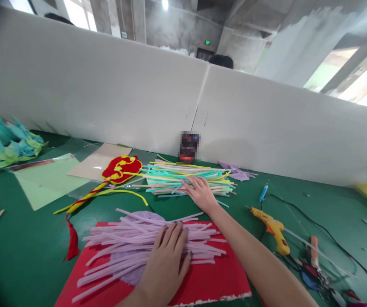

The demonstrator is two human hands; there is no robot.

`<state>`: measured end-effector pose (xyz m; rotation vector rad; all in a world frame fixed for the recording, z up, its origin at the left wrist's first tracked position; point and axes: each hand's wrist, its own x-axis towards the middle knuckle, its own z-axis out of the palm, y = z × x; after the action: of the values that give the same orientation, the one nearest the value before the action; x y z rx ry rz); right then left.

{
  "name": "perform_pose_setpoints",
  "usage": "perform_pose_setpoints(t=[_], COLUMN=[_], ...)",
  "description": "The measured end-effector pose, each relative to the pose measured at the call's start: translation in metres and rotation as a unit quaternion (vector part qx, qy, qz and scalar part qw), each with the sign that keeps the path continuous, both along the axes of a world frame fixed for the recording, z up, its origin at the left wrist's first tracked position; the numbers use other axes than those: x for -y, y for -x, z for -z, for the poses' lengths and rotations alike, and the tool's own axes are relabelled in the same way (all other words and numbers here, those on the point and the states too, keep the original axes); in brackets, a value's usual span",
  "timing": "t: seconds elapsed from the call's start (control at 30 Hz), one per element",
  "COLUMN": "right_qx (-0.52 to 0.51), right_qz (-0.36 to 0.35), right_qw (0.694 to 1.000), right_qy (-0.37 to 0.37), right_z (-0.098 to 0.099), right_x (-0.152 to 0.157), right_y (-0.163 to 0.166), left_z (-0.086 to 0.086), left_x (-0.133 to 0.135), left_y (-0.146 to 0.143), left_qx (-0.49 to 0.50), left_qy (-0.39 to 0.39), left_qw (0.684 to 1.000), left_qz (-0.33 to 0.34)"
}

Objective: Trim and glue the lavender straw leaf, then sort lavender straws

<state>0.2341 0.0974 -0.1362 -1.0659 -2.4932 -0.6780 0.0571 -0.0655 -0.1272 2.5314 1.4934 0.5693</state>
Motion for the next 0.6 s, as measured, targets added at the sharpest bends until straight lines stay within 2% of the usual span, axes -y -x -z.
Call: perform_pose_setpoints(t=[0.33, 0.5, 0.6], right_qx=[-0.012, -0.023, -0.042], right_qz=[0.006, 0.018, 0.004], right_qw=[1.0, 0.999, 0.997], right_qy=[0.008, 0.043, 0.068], right_z=[0.0002, 0.0014, -0.005], right_x=[0.0063, 0.0063, 0.0016], right_y=[0.0039, 0.0047, 0.0043], left_z=[-0.0004, -0.0019, -0.0016], left_x=[0.0001, -0.0003, -0.0001], left_y=[0.0002, 0.001, 0.0008], left_qx=[0.003, 0.004, 0.002], left_qy=[-0.001, 0.005, 0.006], left_qw=[1.0, 1.0, 1.0], left_qz=[0.0, 0.005, 0.003])
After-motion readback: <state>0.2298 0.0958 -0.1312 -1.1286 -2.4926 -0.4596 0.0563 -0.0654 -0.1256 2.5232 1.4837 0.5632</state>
